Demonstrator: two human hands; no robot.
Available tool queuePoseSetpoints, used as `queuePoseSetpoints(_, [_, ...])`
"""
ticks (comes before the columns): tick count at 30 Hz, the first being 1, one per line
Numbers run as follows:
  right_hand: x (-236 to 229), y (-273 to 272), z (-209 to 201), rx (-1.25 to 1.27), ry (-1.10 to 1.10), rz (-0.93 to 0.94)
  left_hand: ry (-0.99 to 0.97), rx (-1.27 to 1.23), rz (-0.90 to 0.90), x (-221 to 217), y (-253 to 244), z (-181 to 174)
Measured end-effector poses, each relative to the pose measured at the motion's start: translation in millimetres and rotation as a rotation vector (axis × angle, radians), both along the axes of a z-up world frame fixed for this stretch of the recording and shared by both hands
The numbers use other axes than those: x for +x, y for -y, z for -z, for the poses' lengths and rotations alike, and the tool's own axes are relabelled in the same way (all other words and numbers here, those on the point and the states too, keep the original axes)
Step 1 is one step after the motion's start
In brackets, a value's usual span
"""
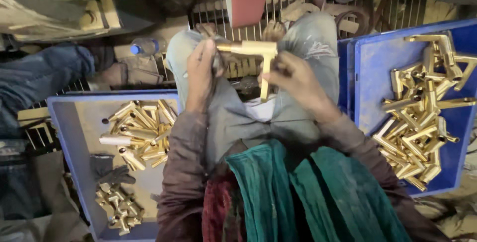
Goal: The person sits on the floor and uses a rotating belt sander to polish brass-colored metal parts. They pick up individual parts from a blue bin, press them against the moving belt to smooth the surfaces, and then place the finished parts into a second bin.
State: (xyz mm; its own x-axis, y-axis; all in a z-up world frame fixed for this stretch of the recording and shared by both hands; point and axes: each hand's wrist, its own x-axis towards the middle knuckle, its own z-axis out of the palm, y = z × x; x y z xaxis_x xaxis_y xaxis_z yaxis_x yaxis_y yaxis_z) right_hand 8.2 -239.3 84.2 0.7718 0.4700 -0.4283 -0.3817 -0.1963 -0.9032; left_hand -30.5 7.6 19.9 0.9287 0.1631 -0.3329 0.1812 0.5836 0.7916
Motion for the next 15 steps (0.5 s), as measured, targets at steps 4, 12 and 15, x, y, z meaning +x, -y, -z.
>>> queuePoseSetpoints(4, [-21.0, -5.2, -27.9, -0.332, 0.877, -0.101, 0.099, 0.16, 0.041, -27.0, -5.1, -32.8])
queuePoseSetpoints(12, [-23.1, -7.6, -55.6, -0.196, 1.015, -0.106, 0.12, 0.172, 0.077, -49.4, -1.5, -69.6])
queuePoseSetpoints(15, [-30.5, -2.5, -50.6, -0.213, 0.954, -0.105, 0.066, 0.155, 0.054, -51.0, 2.9, -63.5])
